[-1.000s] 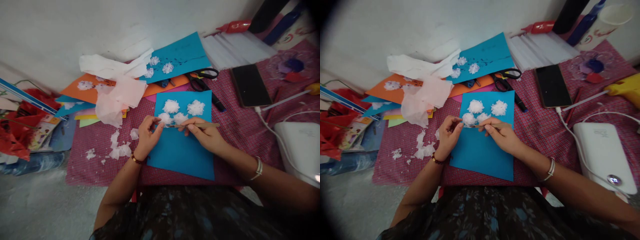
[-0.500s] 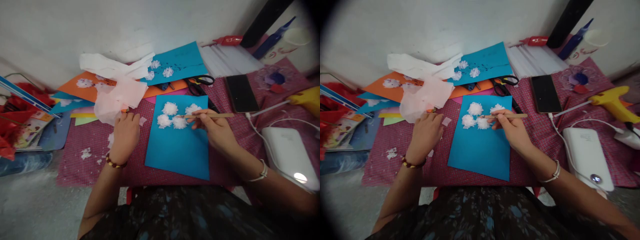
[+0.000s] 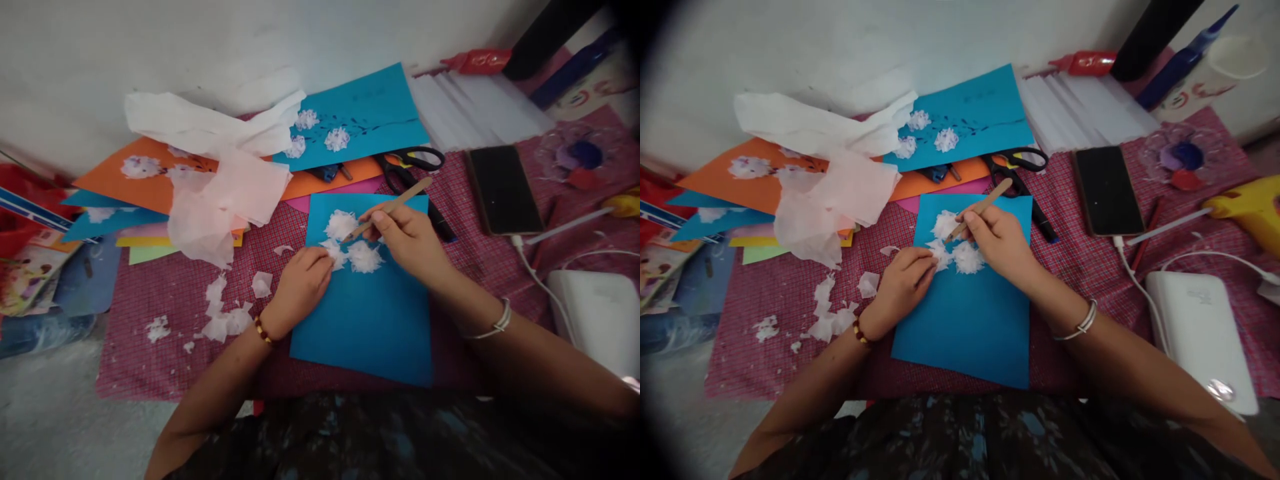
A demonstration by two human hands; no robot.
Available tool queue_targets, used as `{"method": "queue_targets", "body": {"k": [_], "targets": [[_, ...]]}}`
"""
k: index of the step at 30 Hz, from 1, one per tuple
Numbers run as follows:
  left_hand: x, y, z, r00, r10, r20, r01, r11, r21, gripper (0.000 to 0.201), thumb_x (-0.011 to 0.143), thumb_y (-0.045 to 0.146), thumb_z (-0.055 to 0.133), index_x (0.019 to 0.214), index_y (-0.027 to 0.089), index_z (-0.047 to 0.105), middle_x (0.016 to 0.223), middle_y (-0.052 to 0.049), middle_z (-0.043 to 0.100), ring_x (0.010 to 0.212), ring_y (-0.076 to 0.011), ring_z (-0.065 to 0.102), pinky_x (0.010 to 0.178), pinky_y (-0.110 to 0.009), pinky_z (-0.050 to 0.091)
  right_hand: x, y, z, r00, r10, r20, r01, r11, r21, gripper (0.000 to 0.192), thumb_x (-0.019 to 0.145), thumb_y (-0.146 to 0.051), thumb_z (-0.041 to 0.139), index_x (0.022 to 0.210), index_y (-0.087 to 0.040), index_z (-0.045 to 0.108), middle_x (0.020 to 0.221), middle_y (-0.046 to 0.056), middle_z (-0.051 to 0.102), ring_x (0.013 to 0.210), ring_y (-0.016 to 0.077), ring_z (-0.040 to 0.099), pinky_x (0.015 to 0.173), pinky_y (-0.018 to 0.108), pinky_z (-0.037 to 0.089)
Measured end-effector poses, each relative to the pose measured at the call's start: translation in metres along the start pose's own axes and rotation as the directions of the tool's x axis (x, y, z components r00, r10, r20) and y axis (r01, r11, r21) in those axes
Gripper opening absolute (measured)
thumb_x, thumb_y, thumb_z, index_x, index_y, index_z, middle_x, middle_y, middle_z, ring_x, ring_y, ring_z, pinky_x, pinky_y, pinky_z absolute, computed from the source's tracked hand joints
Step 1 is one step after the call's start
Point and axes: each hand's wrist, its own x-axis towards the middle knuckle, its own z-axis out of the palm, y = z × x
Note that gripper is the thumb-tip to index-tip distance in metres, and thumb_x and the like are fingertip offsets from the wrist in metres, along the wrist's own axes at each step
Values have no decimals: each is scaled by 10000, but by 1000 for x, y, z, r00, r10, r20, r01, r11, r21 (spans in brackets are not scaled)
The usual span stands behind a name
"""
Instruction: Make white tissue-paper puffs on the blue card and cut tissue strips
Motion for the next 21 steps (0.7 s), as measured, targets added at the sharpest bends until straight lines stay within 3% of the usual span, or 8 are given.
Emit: {"method": "queue_targets", "body": {"k": [3, 7, 12, 16, 21], "targets": [[-4, 2, -2, 999, 50, 13, -50, 998, 48, 179, 966, 162, 500, 1056, 169, 655, 1017, -102, 695, 954, -206, 646, 865, -369, 557, -1, 4, 3, 999, -29, 15, 30, 998, -57, 259, 972, -450, 509, 926, -260, 678, 854, 48, 723, 727, 201, 668, 664, 362, 531], [-4, 3, -4, 999, 49, -14, -48, 998, 28, 151, 958, 173, 521, 1033, 182, 651, 984, -85, 704, 926, -198, 652, 843, -355, 551, -3, 8, 7, 983, -122, 134, 143, 977, -157, 266, 976, -374, 492, 853, -256, 695, 972, 51, 740, 829, 222, 689, 749, 393, 543], [-3, -1, -4, 983, -144, -116, 143, 990, -15, 203, 936, 256, 583, 1119, 179, 626, 1102, -107, 688, 1029, -236, 635, 928, -405, 497, -5, 6, 9, 958, -203, 204, 235, 960, -150, 299, 974, -303, 473, 804, -226, 706, 988, 57, 753, 860, 215, 694, 785, 384, 544], [0, -8, -4, 958, -281, -58, 269, 951, -152, 297, 924, 307, 587, 1188, 173, 607, 1210, -128, 649, 1137, -260, 601, 993, -438, 463, -6, 7, 9, 939, -256, 232, 297, 940, -165, 303, 982, -303, 469, 806, -214, 700, 946, 58, 755, 822, 199, 690, 766, 367, 542], [0, -16, -5, 960, -277, 24, 274, 924, -267, 303, 873, 313, 633, 1152, 195, 627, 1194, -93, 675, 1131, -256, 609, 1013, -444, 452, -5, 12, 9, 936, -283, 211, 317, 937, -150, 259, 996, -320, 483, 885, -213, 691, 940, 58, 730, 864, 198, 683, 768, 345, 533]]}}
